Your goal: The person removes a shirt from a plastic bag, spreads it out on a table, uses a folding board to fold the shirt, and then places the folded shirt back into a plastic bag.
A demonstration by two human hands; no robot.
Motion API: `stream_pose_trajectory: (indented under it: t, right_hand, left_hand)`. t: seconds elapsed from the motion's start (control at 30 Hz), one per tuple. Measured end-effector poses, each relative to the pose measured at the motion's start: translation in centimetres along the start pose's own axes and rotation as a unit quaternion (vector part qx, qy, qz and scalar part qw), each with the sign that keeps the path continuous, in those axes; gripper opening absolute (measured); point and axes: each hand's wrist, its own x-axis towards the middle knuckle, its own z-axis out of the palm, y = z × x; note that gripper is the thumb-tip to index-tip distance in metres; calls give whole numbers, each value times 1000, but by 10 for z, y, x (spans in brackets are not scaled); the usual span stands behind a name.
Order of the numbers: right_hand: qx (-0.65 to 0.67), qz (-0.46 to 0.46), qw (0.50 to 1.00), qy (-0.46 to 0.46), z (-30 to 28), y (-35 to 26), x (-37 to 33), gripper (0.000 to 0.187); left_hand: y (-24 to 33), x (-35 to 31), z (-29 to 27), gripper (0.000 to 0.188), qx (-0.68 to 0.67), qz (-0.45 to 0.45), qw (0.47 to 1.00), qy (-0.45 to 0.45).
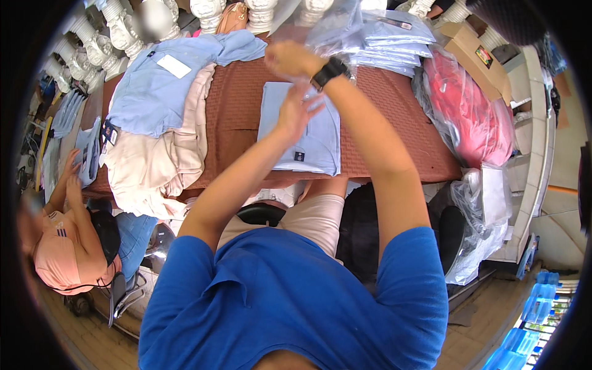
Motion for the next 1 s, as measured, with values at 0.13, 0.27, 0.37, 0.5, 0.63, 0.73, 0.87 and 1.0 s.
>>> stream_pose_trajectory:
  t: [0.13,0.27,0.37,0.5,0.63,0.73,0.87,1.0]
  right_hand:
    - [110,-8,993,-50,65,-34,-35,16]
    - [201,13,979,-32,79,-40,-64,9]
    - [256,23,966,-15,66,-42,-70,12]
    - [238,52,970,-6,48,-30,-81,14]
    - [313,69,947,1,43,-14,-96,14]
    - [280,80,957,15,33,-35,-87,11]
    - [228,161,953,119,28,-19,-103,22]
    - [258,246,907,225,20,6,-119,38]
  left_hand:
    - [-34,-73,-79,34,428,67,893,-120]
    - [17,-97,-54,30,677,350,590,-268]
    - [30,-74,-76,23,690,448,522,-223]
    - [54,-26,-76,26,634,475,610,-29]
    - [69,66,-99,34,633,309,707,-62]
    - [86,119,-126,36,729,208,640,-124]
    - [75,134,-99,33,654,138,733,-122]
    - [89,112,-46,51,439,8,864,-246]
